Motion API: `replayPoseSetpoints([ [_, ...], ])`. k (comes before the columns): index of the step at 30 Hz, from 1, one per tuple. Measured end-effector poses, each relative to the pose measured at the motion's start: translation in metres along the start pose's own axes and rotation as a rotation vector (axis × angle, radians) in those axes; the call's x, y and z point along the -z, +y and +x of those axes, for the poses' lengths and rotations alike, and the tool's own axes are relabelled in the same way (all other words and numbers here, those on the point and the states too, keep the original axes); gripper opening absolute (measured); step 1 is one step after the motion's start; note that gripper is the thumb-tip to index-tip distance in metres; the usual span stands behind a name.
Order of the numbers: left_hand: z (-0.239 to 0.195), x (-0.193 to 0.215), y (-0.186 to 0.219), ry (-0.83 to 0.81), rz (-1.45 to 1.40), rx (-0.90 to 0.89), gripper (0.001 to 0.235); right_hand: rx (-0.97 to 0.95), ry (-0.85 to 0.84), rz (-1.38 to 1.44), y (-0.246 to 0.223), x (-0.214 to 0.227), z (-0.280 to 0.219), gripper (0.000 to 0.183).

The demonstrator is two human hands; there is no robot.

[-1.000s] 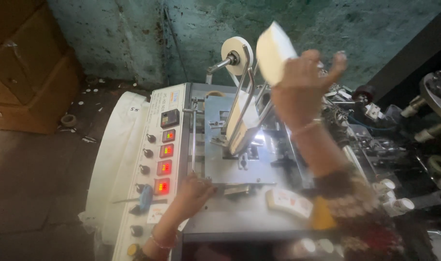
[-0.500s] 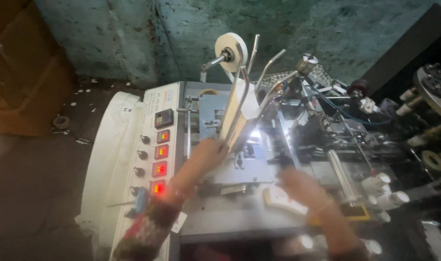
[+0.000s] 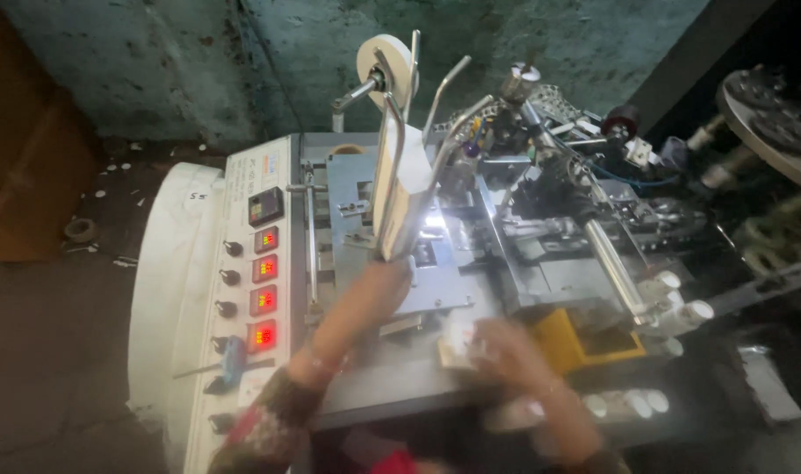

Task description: Operating a paper cup manufacturing machine by feeding paper blanks and collecting/stacking finished cups.

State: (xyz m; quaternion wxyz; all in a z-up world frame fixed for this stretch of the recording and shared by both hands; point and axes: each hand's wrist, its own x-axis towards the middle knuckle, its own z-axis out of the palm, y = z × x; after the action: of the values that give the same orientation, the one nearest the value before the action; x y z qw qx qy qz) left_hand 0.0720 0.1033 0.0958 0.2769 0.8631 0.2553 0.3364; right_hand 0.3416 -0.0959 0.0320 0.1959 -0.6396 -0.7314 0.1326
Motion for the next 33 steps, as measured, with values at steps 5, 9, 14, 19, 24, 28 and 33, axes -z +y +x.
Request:
replayPoseSetpoints([
  [5,-0.052,0.017,0.074,-0.504,-0.292,0.390,0.040,0.194,0.254,0.112,-0.103,0.061,-0.012,0.041],
  [9,-0.096,0.003,0.092,-0.652,-0.567,0.450,0.036,0.557,0.167,-0.089,-0.148,0.061,-0.026,0.026],
  [14,-0.141,-0.005,0.092,-0.644,-0.519,0.245,0.033,0.391,0.083,0.057,-0.159,0.068,-0.030,0.042],
  [19,-0.145,-0.012,0.090,-0.756,-0.441,0.225,0.033,-0.151,-0.618,0.096,-0.163,0.049,-0.031,0.019],
  [24,-0.147,-0.010,0.094,-0.979,-0.680,0.397,0.043,0.678,-0.364,-0.308,-0.134,0.011,-0.055,0.011],
  [28,-0.171,-0.044,0.080,-0.657,-0.521,0.313,0.048,0.761,-0.082,-0.349,-0.144,0.013,-0.047,0.019],
  [33,-0.190,-0.057,0.072,-0.550,-0.297,0.262,0.040,0.281,-0.460,0.353,-0.158,0.035,-0.035,0.032],
])
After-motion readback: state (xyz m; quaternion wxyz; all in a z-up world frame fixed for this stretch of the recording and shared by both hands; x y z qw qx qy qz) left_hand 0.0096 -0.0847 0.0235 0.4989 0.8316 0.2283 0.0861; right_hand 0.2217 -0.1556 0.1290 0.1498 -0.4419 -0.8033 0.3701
